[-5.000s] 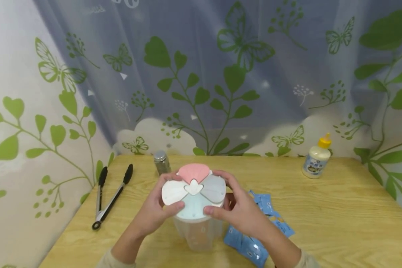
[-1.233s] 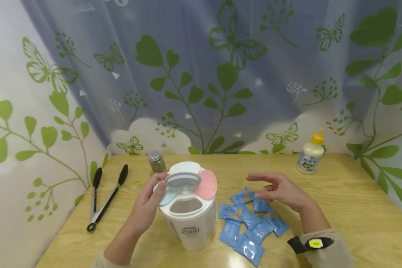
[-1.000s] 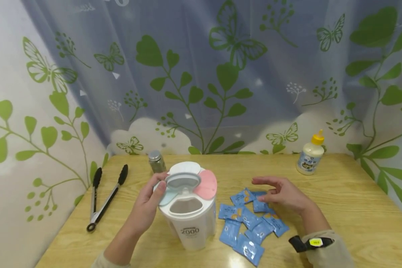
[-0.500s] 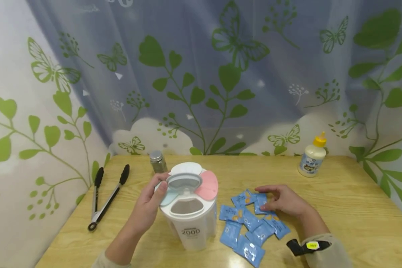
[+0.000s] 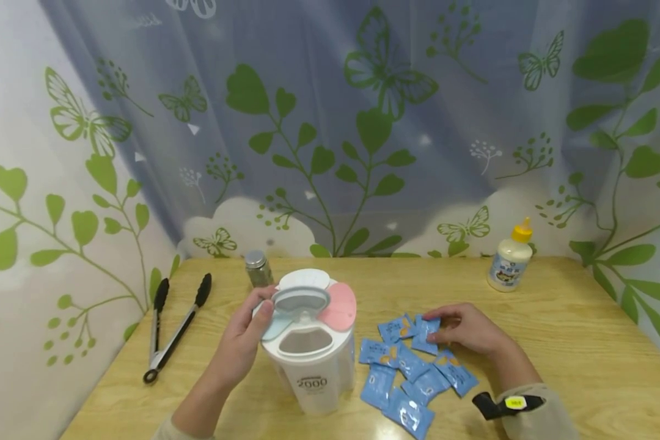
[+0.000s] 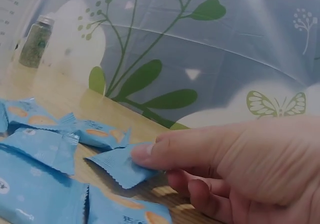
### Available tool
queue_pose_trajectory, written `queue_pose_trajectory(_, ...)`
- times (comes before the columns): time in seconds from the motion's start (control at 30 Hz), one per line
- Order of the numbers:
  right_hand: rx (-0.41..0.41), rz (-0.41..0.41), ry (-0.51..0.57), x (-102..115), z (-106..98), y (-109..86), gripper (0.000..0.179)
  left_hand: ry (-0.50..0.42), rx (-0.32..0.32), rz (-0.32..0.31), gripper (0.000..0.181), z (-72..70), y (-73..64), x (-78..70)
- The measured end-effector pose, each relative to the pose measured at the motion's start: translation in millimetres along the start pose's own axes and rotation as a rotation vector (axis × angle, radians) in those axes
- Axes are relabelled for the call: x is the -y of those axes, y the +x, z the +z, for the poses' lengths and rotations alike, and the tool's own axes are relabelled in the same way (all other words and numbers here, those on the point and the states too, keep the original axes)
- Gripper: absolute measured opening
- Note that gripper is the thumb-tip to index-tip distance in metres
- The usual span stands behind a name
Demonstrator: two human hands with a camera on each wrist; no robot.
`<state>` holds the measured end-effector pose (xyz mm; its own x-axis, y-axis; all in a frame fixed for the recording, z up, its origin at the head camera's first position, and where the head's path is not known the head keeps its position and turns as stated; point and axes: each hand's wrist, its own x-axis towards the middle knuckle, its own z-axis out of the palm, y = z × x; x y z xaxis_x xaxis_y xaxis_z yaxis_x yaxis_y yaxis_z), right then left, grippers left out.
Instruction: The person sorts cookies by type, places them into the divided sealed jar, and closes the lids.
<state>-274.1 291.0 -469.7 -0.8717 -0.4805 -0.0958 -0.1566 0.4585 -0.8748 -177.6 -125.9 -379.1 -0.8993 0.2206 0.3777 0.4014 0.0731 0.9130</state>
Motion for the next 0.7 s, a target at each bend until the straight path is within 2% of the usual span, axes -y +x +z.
queue_pose_trajectory(0.3, -0.067, 0.063, 0.102, 2.4, -5.0, -2.2, 0.055, 0.007, 0.004, 0.003, 0.022, -0.1, 0.0, -0.3)
queue_pose_trajectory(0.7, -0.083, 0.033, 0.181, 31.0, -7.8, -6.5, 0.052, -0.010, 0.006, -0.021, 0.022, 1.4, 1.1, 0.0)
